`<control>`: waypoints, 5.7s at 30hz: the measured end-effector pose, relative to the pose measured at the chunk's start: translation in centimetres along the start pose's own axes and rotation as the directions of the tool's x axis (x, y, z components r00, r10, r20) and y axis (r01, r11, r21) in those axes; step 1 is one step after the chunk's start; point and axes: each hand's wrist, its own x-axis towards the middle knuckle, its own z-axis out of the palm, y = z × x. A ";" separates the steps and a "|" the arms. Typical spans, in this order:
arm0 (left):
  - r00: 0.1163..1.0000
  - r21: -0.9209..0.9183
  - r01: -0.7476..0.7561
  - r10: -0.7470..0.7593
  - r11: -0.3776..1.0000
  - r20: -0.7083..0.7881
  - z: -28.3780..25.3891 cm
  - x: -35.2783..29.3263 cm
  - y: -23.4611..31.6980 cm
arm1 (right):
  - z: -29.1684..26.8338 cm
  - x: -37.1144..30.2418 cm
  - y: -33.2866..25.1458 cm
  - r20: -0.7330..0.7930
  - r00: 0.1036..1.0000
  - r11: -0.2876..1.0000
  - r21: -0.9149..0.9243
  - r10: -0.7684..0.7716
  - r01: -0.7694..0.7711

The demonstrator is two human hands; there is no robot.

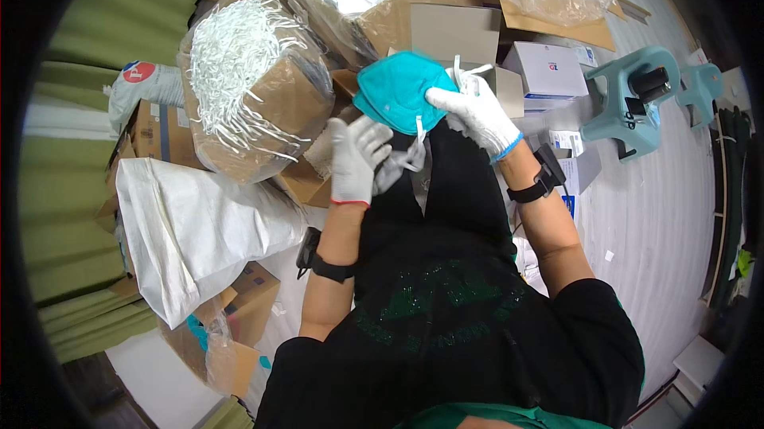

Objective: Inspect and pack medical-style face masks into a box.

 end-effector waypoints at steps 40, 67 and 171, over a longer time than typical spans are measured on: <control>0.869 0.456 -0.291 0.432 0.841 -0.242 -2.7 -5.8 -5.6 | -8.5 13.3 12.5 -0.322 0.824 -0.150 -0.889 -0.466 -0.432; 0.749 0.914 -0.294 0.661 0.278 0.040 -21.0 -10.1 14.6 | -1.5 0.7 -1.1 -0.098 0.992 0.912 0.397 -0.074 0.107; 0.997 0.646 0.007 -0.058 0.763 0.057 -9.2 -7.9 11.1 | -5.8 -11.2 -3.9 -0.103 0.994 0.869 -0.486 0.045 -0.090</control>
